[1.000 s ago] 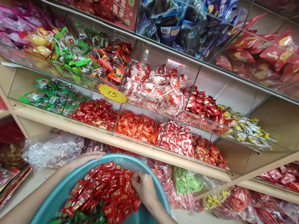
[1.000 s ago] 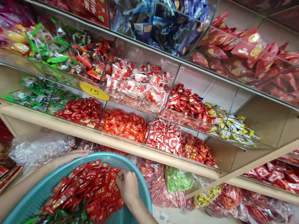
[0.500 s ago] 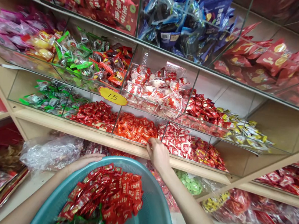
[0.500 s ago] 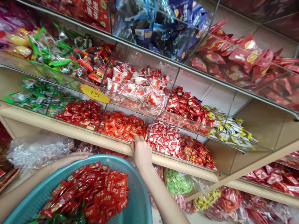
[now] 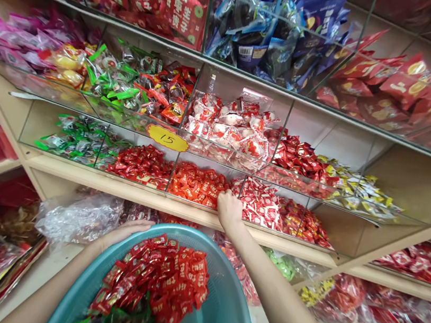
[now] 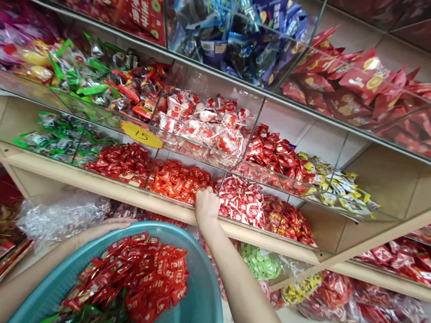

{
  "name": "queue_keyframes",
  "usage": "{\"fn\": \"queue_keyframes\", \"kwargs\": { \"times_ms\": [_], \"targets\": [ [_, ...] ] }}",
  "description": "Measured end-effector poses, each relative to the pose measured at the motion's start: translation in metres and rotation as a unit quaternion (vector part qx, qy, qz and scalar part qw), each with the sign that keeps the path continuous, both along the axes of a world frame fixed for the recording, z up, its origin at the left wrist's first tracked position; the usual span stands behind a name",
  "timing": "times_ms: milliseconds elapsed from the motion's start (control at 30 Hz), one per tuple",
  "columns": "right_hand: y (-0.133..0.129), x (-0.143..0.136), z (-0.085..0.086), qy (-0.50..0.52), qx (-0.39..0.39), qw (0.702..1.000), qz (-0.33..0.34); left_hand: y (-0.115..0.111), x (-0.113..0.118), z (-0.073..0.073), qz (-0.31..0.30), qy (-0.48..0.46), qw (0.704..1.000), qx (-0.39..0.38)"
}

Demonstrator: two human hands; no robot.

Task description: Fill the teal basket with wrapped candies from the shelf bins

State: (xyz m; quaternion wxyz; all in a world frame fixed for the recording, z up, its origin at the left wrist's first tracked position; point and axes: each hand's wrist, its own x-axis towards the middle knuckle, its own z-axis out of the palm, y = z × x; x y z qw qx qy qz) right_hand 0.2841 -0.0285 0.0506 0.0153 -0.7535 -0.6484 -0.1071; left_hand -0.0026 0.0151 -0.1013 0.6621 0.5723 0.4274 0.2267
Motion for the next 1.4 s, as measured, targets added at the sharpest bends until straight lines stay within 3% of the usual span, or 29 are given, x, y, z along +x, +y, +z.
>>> {"fn": "queue_keyframes", "kwargs": {
  "times_ms": [200, 367, 433, 533, 600, 700, 800, 867, 1033, 1400],
  "targets": [
    [-0.006, 0.001, 0.002, -0.056, 0.012, 0.998, -0.026, 0.002, 0.001, -0.002, -0.006, -0.002, 1.000, 0.001],
    [-0.021, -0.003, 0.018, -0.058, 0.004, 0.998, -0.025, 0.000, 0.001, 0.001, -0.012, -0.001, 1.000, 0.003],
    [-0.031, -0.005, 0.026, -0.030, 0.014, 0.999, -0.018, 0.000, 0.002, 0.003, -0.008, 0.003, 1.000, 0.004],
    [-0.049, -0.003, 0.028, 0.082, 0.056, 0.994, 0.046, -0.001, 0.002, 0.003, -0.006, 0.005, 1.000, 0.003],
    [-0.057, 0.001, 0.018, 0.197, 0.070, 0.973, 0.101, -0.001, 0.002, 0.003, -0.009, 0.002, 1.000, 0.001],
    [-0.064, 0.010, -0.009, 0.365, 0.032, 0.919, 0.146, -0.001, 0.002, 0.003, -0.006, 0.000, 1.000, 0.000],
    [-0.066, 0.018, -0.040, 0.475, -0.034, 0.868, 0.139, 0.000, 0.002, 0.002, 0.000, 0.007, 1.000, 0.011],
    [-0.066, 0.021, -0.055, 0.504, -0.063, 0.853, 0.116, 0.000, 0.002, 0.003, -0.002, 0.008, 1.000, 0.015],
    [-0.063, 0.024, -0.074, 0.497, -0.089, 0.860, 0.078, -0.003, 0.003, 0.005, 0.005, 0.006, 1.000, 0.005],
    [-0.052, 0.020, -0.101, 0.406, -0.067, 0.906, 0.101, 0.001, 0.002, 0.003, -0.003, 0.011, 1.000, 0.010]
  ]
}}
